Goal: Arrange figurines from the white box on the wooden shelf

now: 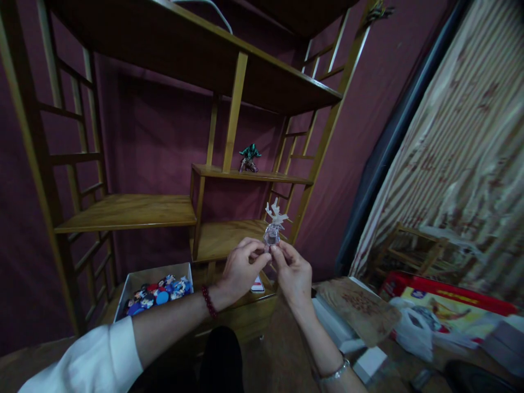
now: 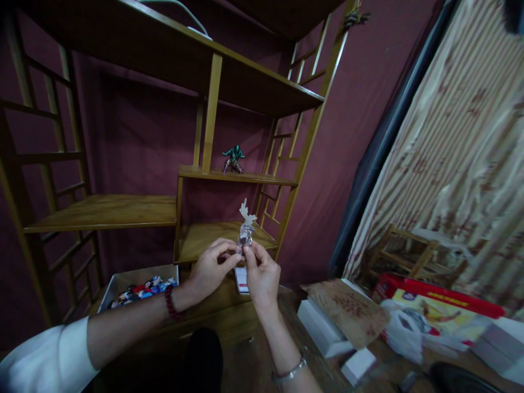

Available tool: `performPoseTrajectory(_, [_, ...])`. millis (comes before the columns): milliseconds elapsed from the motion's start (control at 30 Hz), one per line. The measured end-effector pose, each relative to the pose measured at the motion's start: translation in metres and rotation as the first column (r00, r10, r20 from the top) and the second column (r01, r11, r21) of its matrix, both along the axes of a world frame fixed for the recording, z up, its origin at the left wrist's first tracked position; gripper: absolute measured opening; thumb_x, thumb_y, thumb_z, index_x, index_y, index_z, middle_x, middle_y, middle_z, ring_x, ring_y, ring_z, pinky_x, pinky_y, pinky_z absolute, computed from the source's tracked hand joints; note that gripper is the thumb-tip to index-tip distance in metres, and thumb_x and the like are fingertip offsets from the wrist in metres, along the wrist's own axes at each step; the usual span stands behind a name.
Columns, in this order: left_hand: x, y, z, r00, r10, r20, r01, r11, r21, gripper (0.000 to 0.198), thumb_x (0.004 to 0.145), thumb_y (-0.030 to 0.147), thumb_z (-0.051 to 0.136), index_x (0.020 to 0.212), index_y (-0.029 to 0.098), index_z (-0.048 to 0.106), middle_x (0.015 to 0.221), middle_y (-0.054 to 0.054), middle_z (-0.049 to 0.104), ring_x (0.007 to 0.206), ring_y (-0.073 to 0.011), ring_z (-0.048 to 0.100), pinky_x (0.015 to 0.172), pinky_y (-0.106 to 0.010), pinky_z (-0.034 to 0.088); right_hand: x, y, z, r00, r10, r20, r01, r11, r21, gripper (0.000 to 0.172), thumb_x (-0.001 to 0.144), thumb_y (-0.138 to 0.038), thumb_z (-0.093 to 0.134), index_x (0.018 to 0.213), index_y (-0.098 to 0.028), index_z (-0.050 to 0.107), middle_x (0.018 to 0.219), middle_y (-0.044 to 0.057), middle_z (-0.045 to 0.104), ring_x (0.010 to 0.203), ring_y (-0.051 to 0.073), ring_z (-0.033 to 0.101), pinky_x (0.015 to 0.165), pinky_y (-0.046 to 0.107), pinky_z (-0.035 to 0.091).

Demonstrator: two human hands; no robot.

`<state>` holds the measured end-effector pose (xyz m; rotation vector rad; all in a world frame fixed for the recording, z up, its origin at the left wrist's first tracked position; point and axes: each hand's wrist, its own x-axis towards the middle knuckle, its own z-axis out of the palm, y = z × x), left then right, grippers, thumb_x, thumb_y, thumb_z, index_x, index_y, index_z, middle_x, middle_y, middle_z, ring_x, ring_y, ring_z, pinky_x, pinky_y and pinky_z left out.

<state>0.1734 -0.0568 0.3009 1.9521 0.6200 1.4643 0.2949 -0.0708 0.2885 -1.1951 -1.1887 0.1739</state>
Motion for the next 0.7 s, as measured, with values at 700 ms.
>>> performPoseTrajectory(700, [0.043,0.024,0.098,0.999,0.033,-0.023,-0.028,0.980,0.198,0.012,0.073,0.022,0.054,0.080,0.015,0.061,0.081,-0.003,0.061,0.069,-0.0094,0.057,0.064,-0.019,0.046,0.040,0.015,0.106,0.966,-0.177,0.188,0.129,0.962,0.241,0.032,0.070,-0.038,0.052,0.089,-0.015,0.063,0.084,0.007,0.068,0.073,0.020,0.062,0.068,0.032,0.048])
